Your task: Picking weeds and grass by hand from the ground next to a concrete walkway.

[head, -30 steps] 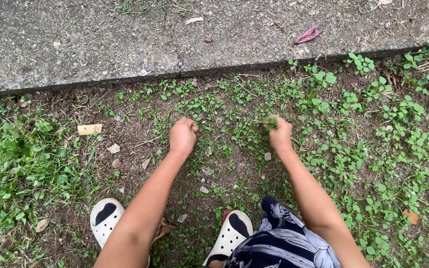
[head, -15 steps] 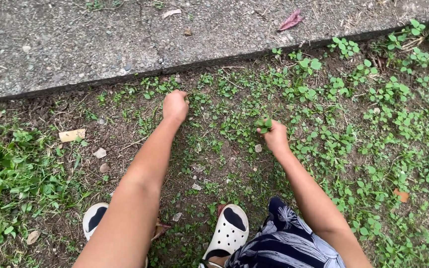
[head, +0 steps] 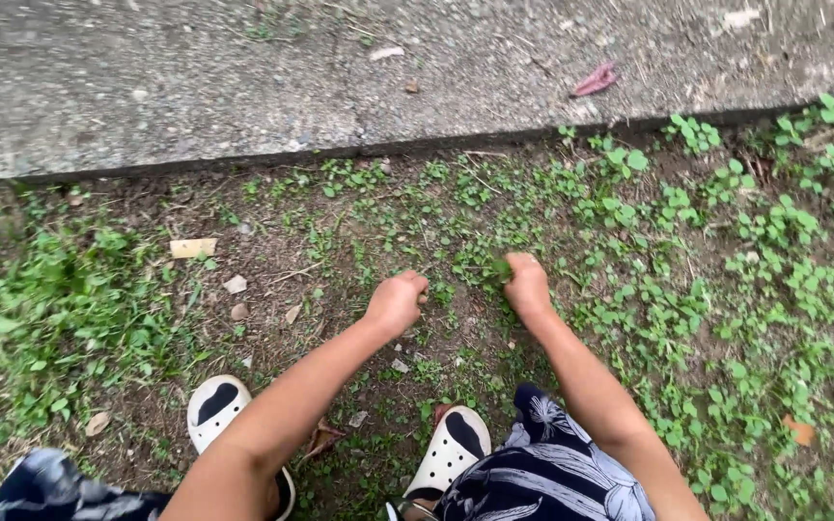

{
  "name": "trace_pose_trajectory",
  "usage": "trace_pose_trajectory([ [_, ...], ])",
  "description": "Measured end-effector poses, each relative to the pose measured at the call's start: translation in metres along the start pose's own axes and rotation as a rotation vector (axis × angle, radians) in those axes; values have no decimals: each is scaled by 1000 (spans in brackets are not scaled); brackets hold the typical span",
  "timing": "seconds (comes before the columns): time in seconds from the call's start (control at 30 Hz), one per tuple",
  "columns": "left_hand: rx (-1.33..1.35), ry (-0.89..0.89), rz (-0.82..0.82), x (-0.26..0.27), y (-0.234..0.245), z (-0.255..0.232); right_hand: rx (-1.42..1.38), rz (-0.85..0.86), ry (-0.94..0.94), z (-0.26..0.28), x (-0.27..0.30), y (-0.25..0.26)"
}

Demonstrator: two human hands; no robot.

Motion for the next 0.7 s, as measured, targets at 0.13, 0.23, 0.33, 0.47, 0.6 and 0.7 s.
trace_pose_trajectory([
  [0.13, -73, 29, -63, -16, 65, -6, -166, -98, -183, 17, -3, 42],
  [0.23, -344, -173, -102, -22, 110, -12, -360, -126, -387, 24, -13, 81],
  [0.33, -427, -253, -139, -11, 161, -39, -359, -205, -388, 43, -42, 114],
  [0.47, -271, -241, -95, 38, 227, -79, -441, -187, -263, 149, -79, 161],
  [0.6, -48, -186, -137, 120, 269, -62, -393, 6, 18, 245, -123, 182],
  [0.7, 115, -75, -274, 163, 273, 7, -242, 181, 129, 313, -147, 177],
])
Point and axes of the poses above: each hand's wrist, its own x-axis away from the middle knuckle, its own y-axis out of the back of the hand, z = x × y, the point moved 1 cm from there along -x, towards the middle knuckle, and after that the axes turned 7 degrees about z, right-handed, at the moved point
